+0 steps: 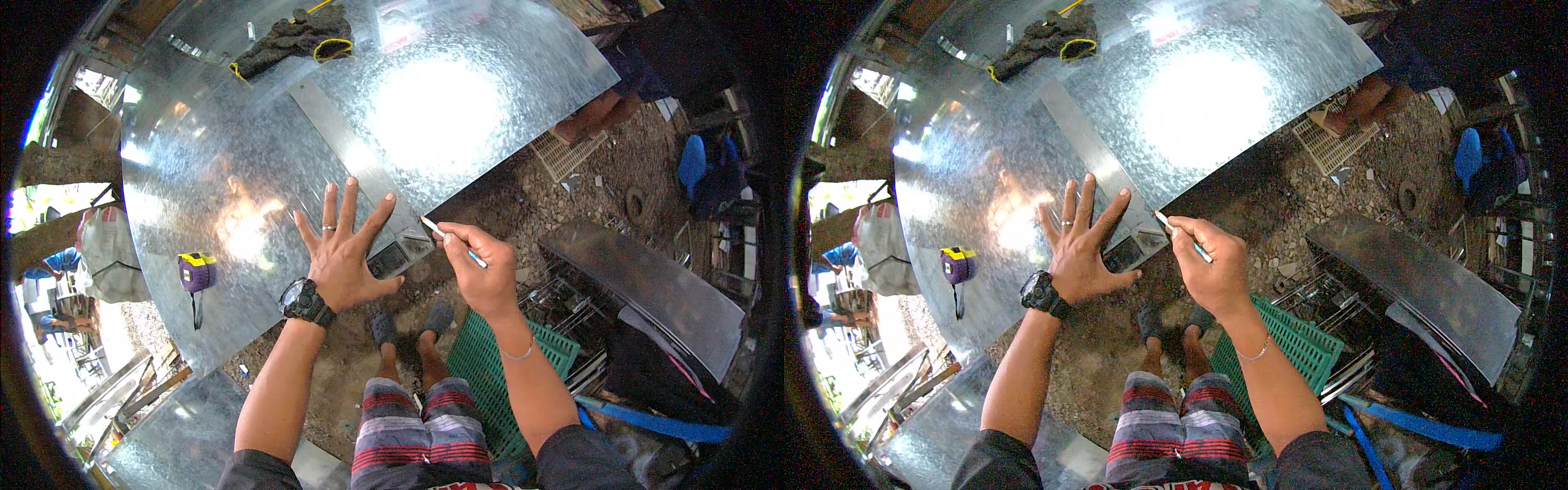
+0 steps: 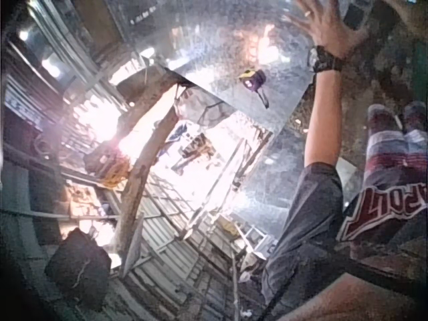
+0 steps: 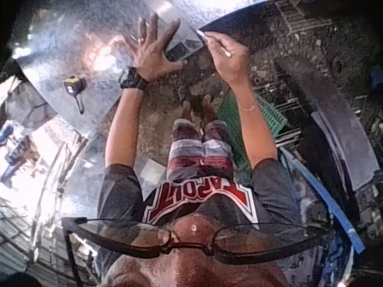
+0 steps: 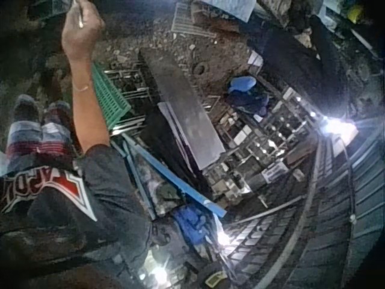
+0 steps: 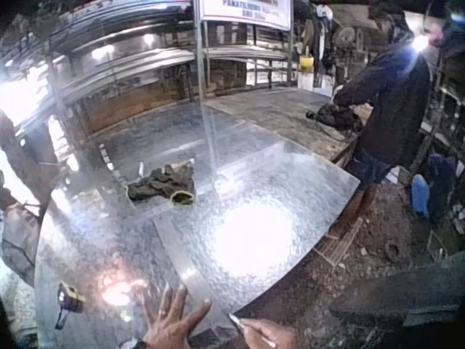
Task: The person measures a large metal sheet using a tape measure and marks it with a white marker. They then use a square tool to draw straight lines on the sheet. The person briefly handles a camera battery and charger before resuming marking.
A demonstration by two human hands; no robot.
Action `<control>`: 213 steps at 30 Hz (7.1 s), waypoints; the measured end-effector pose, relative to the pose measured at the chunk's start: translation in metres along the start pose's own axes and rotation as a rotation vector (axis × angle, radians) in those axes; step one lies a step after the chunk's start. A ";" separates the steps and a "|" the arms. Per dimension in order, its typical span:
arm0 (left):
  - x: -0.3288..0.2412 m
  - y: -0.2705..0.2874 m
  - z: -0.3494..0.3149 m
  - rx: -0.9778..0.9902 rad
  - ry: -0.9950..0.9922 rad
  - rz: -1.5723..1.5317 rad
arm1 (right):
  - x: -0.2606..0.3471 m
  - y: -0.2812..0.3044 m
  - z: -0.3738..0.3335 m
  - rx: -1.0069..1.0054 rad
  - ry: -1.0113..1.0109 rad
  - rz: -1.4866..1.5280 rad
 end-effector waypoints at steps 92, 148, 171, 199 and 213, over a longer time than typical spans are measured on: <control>-0.012 0.001 0.020 -0.019 -0.097 -0.059 | -0.195 0.012 -0.223 0.135 -0.608 0.043; -0.009 0.001 0.014 -0.007 -0.024 -0.054 | 0.041 0.036 0.060 0.651 0.064 -0.729; -0.019 0.001 0.031 -0.041 -0.080 0.023 | -0.132 0.049 -0.220 0.187 -0.514 -0.242; -0.028 -0.001 0.040 -0.010 -0.024 0.013 | -0.095 0.060 -0.156 0.101 -0.424 -0.118; -0.026 0.000 0.038 -0.033 -0.039 -0.009 | -0.005 0.061 0.035 0.152 -0.100 0.122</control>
Point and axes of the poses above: each hand's wrist, its own z-axis towards the middle knuckle, its own y-axis out of the back of the hand, x = y × z, the point moved 3 cm from there along z, towards the middle knuckle, and after that the axes turned 9 degrees about x, right-handed, at the moved point
